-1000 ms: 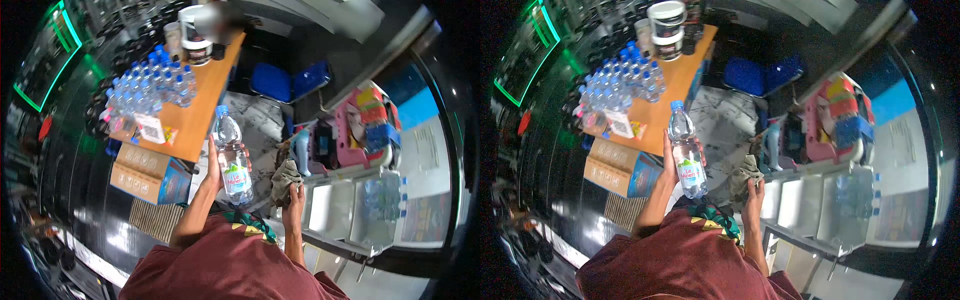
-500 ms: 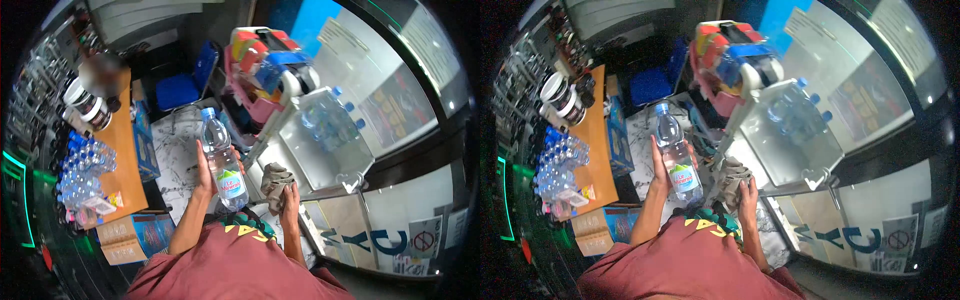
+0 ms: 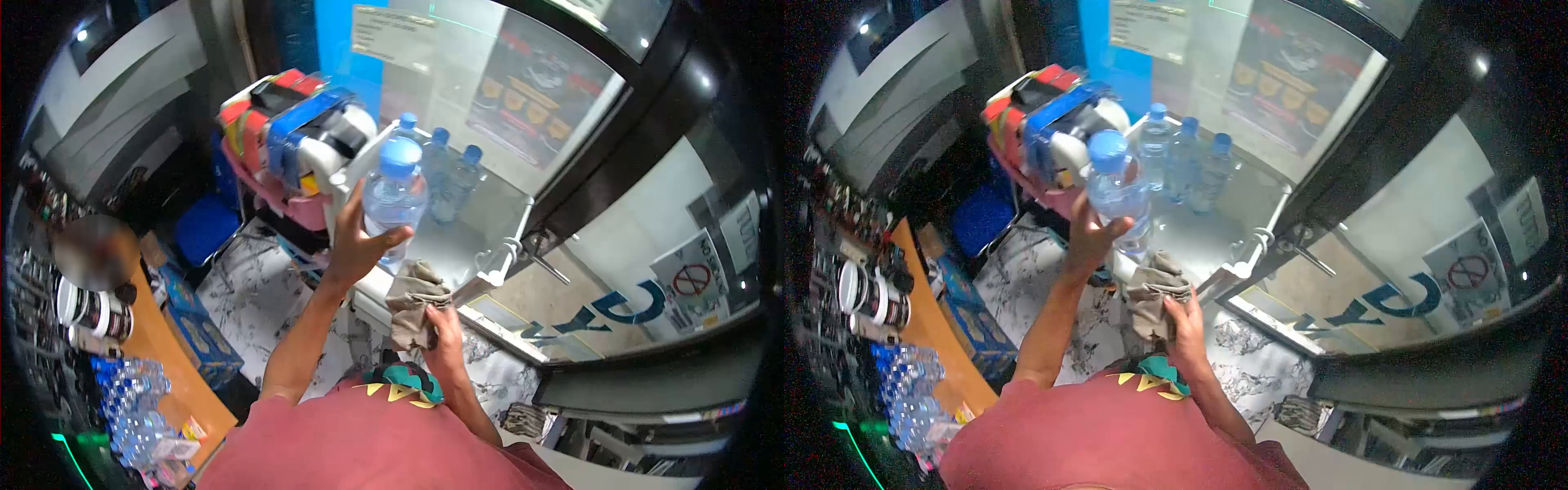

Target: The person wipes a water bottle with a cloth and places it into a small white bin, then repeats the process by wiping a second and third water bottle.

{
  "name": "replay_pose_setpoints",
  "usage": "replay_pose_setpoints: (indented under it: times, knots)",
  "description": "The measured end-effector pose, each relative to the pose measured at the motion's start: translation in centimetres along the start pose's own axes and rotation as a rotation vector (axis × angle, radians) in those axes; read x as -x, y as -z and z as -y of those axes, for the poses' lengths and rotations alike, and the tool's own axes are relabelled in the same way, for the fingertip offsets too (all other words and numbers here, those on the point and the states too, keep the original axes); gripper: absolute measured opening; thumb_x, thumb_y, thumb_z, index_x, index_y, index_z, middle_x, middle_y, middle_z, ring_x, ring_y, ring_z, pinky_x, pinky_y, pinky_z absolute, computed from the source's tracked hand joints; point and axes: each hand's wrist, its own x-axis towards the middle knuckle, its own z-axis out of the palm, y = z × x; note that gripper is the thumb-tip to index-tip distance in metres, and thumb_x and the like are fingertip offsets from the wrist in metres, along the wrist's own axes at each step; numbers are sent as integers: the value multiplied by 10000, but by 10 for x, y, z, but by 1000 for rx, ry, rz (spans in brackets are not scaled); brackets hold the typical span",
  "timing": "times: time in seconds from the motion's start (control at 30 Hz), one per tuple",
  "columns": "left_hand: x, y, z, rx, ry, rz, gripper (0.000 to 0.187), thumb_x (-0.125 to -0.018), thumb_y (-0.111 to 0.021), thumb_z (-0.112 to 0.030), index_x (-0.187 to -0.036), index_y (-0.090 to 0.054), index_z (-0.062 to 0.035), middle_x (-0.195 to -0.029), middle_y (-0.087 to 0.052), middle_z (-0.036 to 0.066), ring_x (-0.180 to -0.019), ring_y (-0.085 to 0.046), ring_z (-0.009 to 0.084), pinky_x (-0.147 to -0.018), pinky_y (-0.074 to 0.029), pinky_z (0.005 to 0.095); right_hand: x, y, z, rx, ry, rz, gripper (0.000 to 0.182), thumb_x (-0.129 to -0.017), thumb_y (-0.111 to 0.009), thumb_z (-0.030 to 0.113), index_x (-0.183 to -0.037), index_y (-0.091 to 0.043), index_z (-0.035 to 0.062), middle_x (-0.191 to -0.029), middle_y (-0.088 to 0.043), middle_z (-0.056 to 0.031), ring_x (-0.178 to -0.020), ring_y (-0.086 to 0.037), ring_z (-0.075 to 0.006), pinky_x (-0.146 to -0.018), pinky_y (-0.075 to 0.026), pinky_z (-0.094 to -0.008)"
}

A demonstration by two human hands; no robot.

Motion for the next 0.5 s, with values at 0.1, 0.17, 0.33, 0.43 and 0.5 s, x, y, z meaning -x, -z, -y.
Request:
replay_pose_setpoints:
  times: [0.1,0.17,0.33,0.43,0.5]
  knots:
    - [-28,-34,17,15,-40,113,611,-651,-810,-229,-1134,-499,-22,-1023,-559,70,-967,-537,152,-840,-430,294,-11,-1,-4,-170,-190,-152,382,-869,-521,200,-1224,-433,89,-1123,-541,-67,-988,-550,-204,-838,-464,-370]
    - [-37,-52,32,79,26,174,637,-615,-833,-198,-1130,-499,-28,-1033,-561,67,-968,-542,157,-846,-431,295,-25,-17,3,-313,-213,-77,311,-896,-457,264,-1142,-517,83,-1113,-587,-68,-1007,-565,-197,-874,-444,-362]
    - [-57,-77,61,19,-13,400,702,-602,-831,-221,-1177,-475,-32,-1080,-576,92,-999,-554,194,-876,-434,319,-84,-23,-8,-496,114,-334,292,-929,-403,281,-1134,-522,108,-1096,-583,-36,-1008,-544,-205,-929,-402,-392]
    - [-67,-82,63,-131,-4,534,727,-593,-828,-226,-1193,-463,-37,-1081,-584,116,-994,-567,227,-882,-432,336,-117,-15,-14,-560,215,-444,311,-927,-407,311,-1150,-510,119,-1118,-565,-32,-1033,-522,-211,-941,-384,-408]
    - [-72,-90,68,-219,36,701,714,-581,-823,-221,-1182,-477,-50,-1075,-587,121,-1000,-567,255,-878,-432,341,-132,-12,-13,-582,266,-517,323,-926,-410,329,-1157,-505,125,-1133,-555,-30,-1043,-513,-214,-945,-378,-416]
